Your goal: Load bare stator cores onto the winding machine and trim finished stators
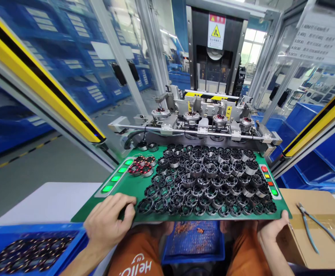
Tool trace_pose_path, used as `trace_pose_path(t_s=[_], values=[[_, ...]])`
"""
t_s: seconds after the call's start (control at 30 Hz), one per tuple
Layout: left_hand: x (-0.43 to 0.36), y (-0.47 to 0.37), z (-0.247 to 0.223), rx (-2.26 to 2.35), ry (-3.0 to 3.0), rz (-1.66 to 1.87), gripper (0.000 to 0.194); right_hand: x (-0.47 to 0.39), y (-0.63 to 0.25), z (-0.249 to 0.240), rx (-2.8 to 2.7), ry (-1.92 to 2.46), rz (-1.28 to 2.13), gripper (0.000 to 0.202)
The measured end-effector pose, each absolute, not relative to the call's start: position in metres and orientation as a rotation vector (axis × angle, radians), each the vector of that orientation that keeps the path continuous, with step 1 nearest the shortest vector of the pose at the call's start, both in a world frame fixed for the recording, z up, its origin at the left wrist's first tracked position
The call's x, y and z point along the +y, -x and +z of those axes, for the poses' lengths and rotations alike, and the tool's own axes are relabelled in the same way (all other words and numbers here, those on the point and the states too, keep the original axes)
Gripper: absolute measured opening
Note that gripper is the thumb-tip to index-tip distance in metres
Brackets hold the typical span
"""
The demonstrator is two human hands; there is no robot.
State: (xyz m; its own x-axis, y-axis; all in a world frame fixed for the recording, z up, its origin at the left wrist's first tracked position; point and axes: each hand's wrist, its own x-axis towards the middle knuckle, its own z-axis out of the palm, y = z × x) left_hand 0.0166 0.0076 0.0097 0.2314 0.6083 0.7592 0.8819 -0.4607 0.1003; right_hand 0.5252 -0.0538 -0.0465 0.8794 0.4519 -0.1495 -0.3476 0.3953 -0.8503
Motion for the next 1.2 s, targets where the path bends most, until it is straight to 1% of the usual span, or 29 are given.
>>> trace_pose_path(t_s=[0.37, 0.73, 1.2], values=[[0.0075, -0.0168, 0.0103, -1.376, 2.158, -1.091, 0.017, -0.0509, -0.5204, -0.0370, -0.088, 1.079, 0.477, 0.074], [0.0067, -0.0154, 0.0079, -1.408, 2.165, -1.111, 0.014, -0.0536, -0.5208, -0.0396, -0.169, 0.980, 0.512, 0.073], [0.0071, -0.0167, 0.0109, -1.386, 2.168, -1.100, 0.016, -0.0531, -0.5206, -0.0383, -0.095, 1.080, 0.503, 0.073]])
